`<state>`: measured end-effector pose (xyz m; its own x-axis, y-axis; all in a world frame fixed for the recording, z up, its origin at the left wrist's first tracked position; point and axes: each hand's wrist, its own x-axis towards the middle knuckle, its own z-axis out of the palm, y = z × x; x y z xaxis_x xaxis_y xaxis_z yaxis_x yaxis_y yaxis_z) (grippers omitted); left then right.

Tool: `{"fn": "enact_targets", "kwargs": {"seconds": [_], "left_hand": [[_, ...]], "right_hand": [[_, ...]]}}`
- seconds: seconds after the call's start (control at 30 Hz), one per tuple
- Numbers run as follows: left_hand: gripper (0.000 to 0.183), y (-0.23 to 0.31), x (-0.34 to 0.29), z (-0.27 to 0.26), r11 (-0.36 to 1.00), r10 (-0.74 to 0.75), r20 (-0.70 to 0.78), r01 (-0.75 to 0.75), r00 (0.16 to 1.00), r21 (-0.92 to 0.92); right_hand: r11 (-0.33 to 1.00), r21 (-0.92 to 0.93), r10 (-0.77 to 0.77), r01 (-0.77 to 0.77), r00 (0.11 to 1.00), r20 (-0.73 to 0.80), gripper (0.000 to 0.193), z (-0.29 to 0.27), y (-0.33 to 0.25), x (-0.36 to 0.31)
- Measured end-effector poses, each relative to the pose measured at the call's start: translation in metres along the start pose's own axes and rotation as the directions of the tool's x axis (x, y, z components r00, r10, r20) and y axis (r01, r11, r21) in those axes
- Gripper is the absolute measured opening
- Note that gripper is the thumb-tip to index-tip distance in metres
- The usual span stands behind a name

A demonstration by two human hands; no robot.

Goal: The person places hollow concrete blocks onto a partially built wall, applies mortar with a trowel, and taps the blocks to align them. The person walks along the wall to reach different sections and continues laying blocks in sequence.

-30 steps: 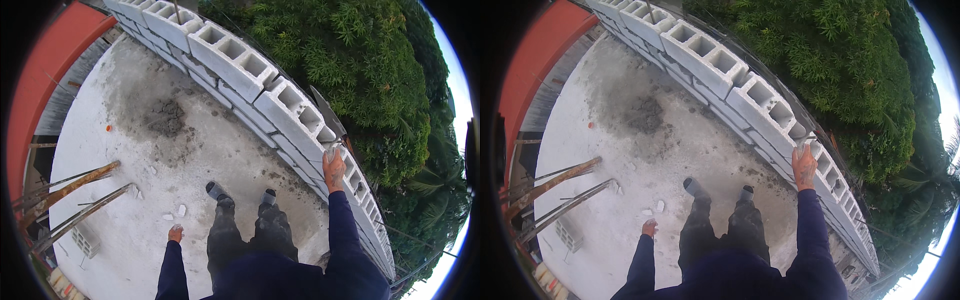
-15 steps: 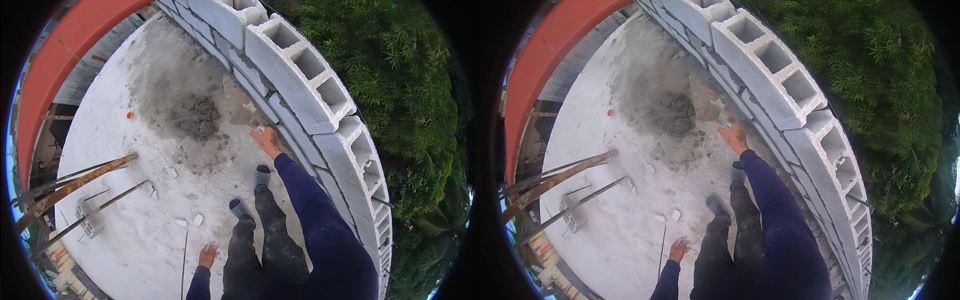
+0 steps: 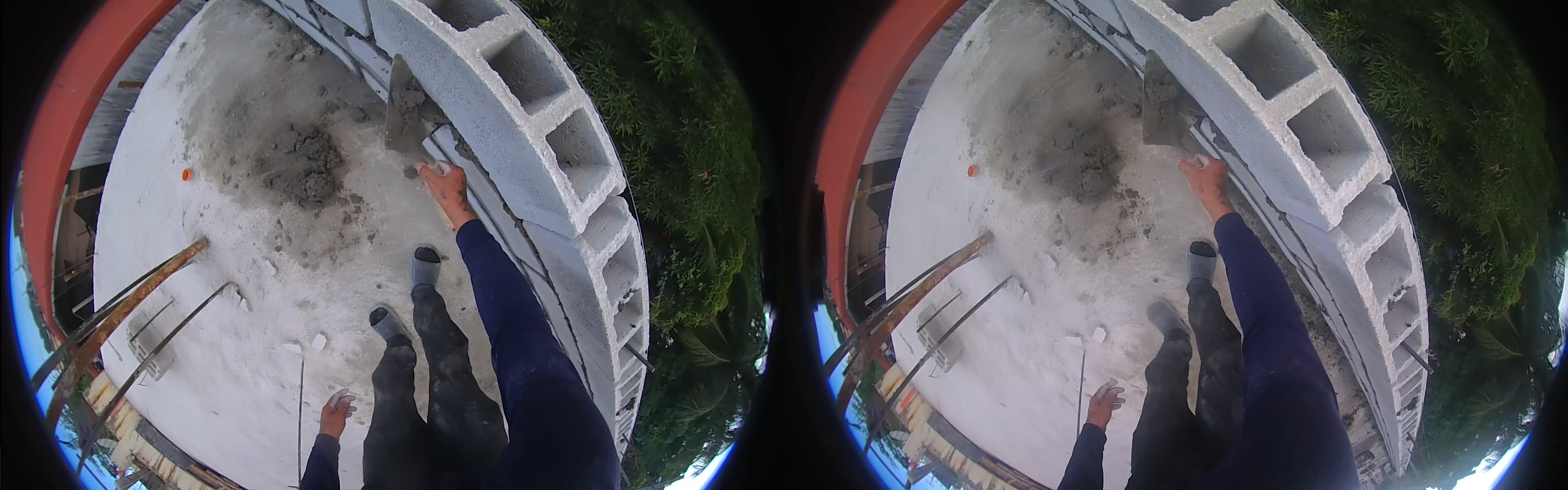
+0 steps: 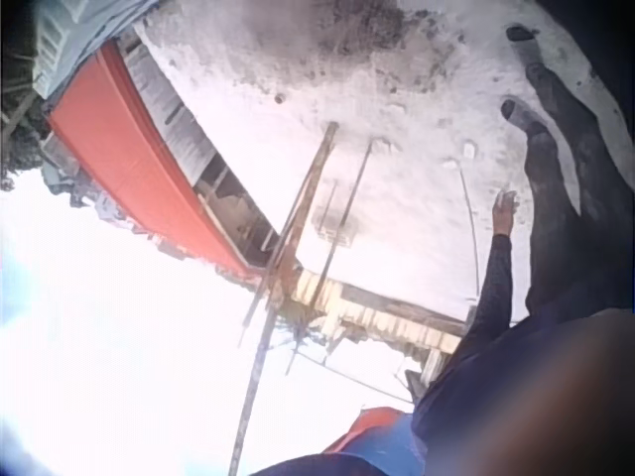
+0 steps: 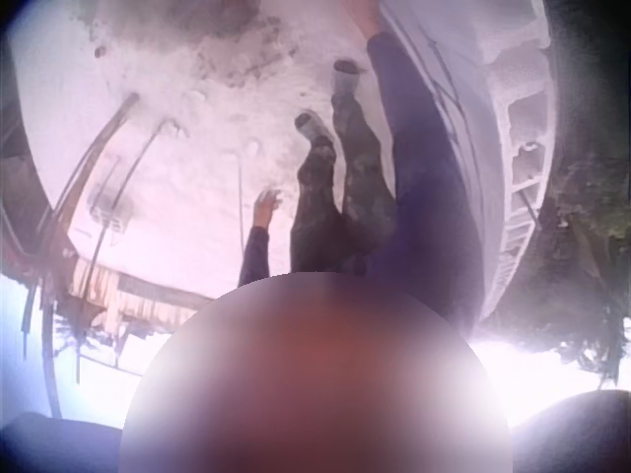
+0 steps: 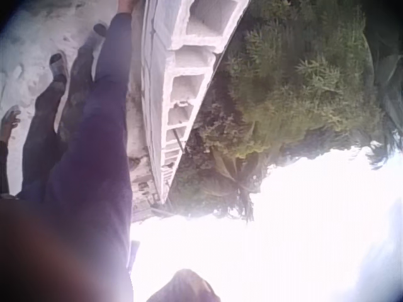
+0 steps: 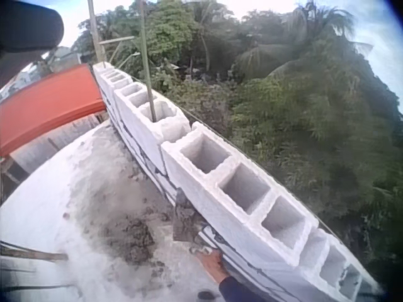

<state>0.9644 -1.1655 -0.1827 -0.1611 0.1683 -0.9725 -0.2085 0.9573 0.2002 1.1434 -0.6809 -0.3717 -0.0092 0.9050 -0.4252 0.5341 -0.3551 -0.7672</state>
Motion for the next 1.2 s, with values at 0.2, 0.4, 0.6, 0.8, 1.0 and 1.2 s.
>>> {"fn": "enact_targets", "kwargs": {"seconds": [0.2, 0.4, 0.6, 0.8, 1.0, 1.2], "left_hand": [[0.044, 0.051, 0.005, -0.023, 0.985, 0.172, 0.020, -0.173, 0.985, 0.025], [0.039, 0.018, 0.002, -0.073, 0.984, 0.143, 0.006, -0.143, 0.990, 0.103], [0.038, -0.042, 0.014, -0.106, 0.956, 0.056, -0.009, -0.051, 0.998, 0.289], [0.036, -0.040, 0.012, -0.101, 0.941, 0.068, 0.071, -0.087, 0.995, 0.327], [0.040, 0.026, 0.016, -0.051, 0.895, 0.179, 0.153, -0.226, 0.972, 0.386], [0.039, 0.100, 0.013, 0.002, 0.874, 0.226, 0.158, -0.271, 0.961, 0.402]], "right_hand": [[0.975, -0.108, 0.192, -0.193, 0.981, -0.019, 0.068, -0.080, 0.054, -0.102], [0.841, -0.411, 0.341, -0.351, 0.935, -0.100, 0.066, -0.169, 0.065, -0.225], [0.775, -0.483, 0.387, -0.408, 0.910, -0.149, 0.059, -0.279, 0.021, -0.353], [0.911, -0.302, 0.219, -0.279, 0.951, -0.219, 0.045, -0.356, -0.089, -0.464], [0.838, -0.520, -0.171, -0.165, 0.826, -0.537, 0.036, -0.366, -0.117, -0.464], [0.762, -0.634, -0.166, -0.130, 0.908, -0.385, 0.032, -0.345, -0.078, -0.361]]}}
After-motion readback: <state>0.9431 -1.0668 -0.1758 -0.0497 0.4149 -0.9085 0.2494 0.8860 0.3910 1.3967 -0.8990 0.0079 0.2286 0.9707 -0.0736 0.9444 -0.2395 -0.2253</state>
